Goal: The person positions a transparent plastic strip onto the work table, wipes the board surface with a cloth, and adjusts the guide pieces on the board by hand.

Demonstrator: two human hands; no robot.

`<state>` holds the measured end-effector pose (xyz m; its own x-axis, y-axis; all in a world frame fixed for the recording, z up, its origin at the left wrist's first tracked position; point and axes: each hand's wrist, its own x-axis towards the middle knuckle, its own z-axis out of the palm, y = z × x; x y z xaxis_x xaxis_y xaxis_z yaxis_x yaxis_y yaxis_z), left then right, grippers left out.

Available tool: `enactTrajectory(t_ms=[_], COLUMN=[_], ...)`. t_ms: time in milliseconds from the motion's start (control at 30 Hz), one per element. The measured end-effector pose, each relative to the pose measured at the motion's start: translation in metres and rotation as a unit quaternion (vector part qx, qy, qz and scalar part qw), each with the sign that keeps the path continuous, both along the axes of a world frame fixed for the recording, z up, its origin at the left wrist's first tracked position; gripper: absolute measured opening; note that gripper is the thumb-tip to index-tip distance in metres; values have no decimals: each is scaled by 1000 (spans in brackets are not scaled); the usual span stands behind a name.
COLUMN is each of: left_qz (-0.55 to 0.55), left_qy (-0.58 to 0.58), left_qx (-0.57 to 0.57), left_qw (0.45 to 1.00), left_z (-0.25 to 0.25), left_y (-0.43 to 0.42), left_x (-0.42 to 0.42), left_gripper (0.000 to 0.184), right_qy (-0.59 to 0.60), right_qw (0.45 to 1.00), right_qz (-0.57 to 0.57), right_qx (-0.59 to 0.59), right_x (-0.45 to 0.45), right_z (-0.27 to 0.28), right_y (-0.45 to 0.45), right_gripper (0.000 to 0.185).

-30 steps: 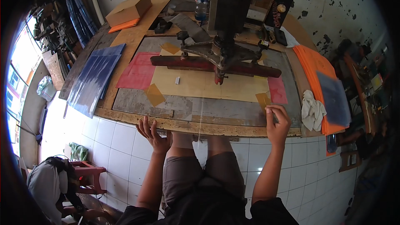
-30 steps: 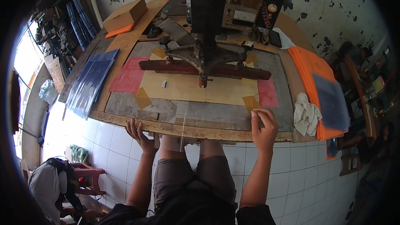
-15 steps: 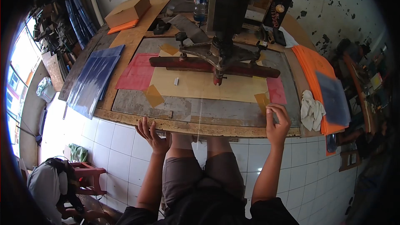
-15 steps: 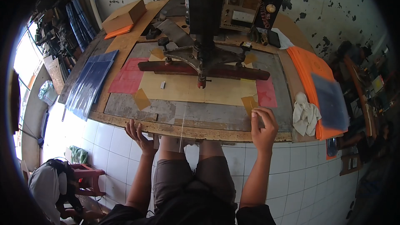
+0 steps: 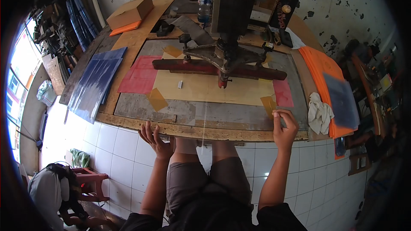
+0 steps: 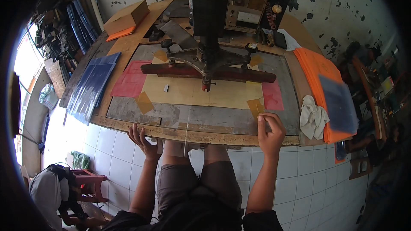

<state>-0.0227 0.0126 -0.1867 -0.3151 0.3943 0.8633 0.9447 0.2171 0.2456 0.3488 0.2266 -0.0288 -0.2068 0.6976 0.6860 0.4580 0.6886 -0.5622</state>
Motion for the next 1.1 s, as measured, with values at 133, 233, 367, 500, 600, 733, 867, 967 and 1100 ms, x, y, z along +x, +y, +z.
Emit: enactTrajectory(t_ms=[133,233,367,500,600,733,867,967,1100], left_qz=[-5,-9,-7,-3,-3,-3,-5,-7,-14], left_qy=[-3,-4,-6,-5,-3,-4,-3,-2,-10], left_qx=[6,6,5,5,6,5,4,6,2], left_qw=[1000,1000,1000,1000,1000,1000,1000,1000,1000], left_z=[1,2,2,1,2,2,2,3,3], left_y=[1,1,0,1,1,1,1,1,-1], left_x=[1,1,2,1,1,2,2,1,1], left_gripper=[73,73,73,72,72,73,73,72,73], right_qy=[0,-10,-1,0,-7,-9,-9,-7,-7], right_qw=[1000,1000,1000,1000,1000,1000,1000,1000,1000], right_qz=[-4,3,-4,-4,1,4,4,10,9], right_qx=[3,26,11,-11,-2,8,9,13,8], right_x=[0,0,-3,-1,-1,0,-1,-1,-1], right_z=[0,-1,3,2,3,1,0,0,-1], right_y=[1,2,-2,-2,-1,0,1,2,2], right_gripper=[8,7,24,39,40,39,36,33,32])
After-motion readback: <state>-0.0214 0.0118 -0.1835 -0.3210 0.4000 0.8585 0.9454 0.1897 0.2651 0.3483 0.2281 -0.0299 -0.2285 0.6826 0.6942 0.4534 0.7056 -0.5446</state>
